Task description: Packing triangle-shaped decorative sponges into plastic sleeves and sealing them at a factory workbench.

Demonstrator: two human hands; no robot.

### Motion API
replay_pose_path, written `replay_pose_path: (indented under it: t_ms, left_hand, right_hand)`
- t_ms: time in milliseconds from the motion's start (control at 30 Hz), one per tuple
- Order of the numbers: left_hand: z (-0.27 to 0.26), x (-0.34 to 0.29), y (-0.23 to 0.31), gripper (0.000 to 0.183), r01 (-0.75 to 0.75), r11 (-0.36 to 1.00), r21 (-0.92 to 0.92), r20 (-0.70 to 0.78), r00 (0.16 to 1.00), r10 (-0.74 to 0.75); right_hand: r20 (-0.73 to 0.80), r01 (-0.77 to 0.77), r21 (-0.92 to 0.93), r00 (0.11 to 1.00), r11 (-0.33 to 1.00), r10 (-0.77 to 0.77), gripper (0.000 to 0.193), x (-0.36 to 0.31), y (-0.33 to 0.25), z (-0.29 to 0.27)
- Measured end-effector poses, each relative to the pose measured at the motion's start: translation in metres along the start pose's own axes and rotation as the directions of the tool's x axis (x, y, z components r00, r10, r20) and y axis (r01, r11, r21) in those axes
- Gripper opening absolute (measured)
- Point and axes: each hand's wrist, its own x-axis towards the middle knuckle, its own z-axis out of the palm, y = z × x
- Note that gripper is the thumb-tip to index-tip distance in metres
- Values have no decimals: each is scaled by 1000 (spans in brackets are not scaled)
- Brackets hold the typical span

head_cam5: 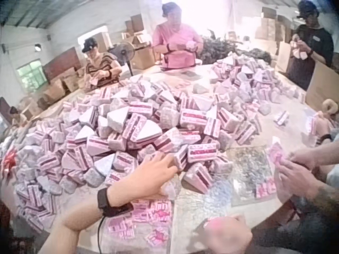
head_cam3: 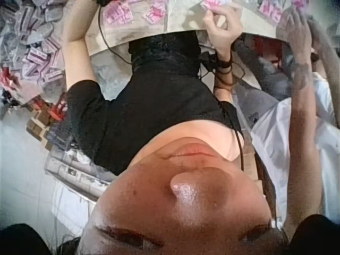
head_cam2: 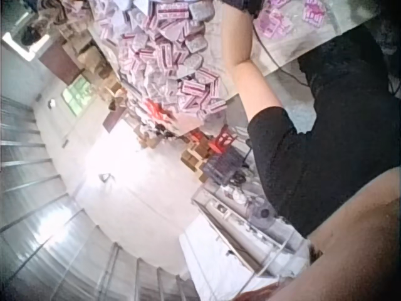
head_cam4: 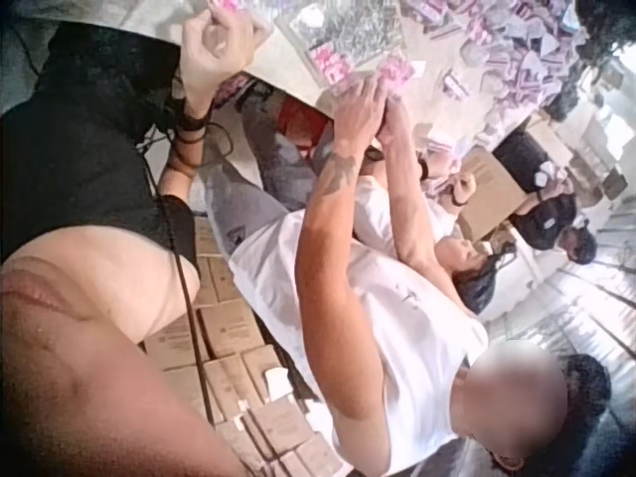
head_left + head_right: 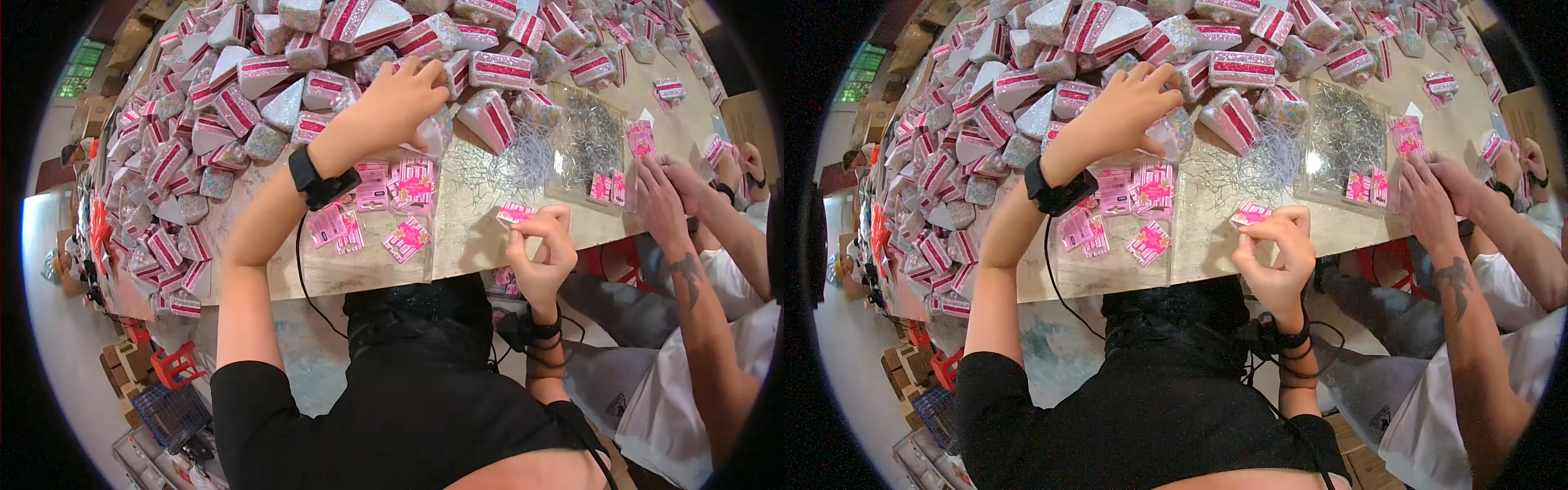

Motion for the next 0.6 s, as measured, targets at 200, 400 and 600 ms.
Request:
replay_pose_path:
  t_ms: [200, 400, 600]
  left_hand:
    - [-18, -6, 11, 54, -91, 993, -77, -155, 985, 78]
    - [-51, -52, 58, 43, -328, 941, -82, -575, 787, 224]
    - [-50, -89, 81, 54, -292, 922, -256, -584, 807, 93]
  right_hand:
    - [-44, -34, 120, 998, 992, 39, 19, 0, 3, -5]
    - [32, -58, 442, 998, 895, 49, 20, 33, -33, -20]
    - [153, 129, 343, 970, 931, -190, 22, 58, -71, -1]
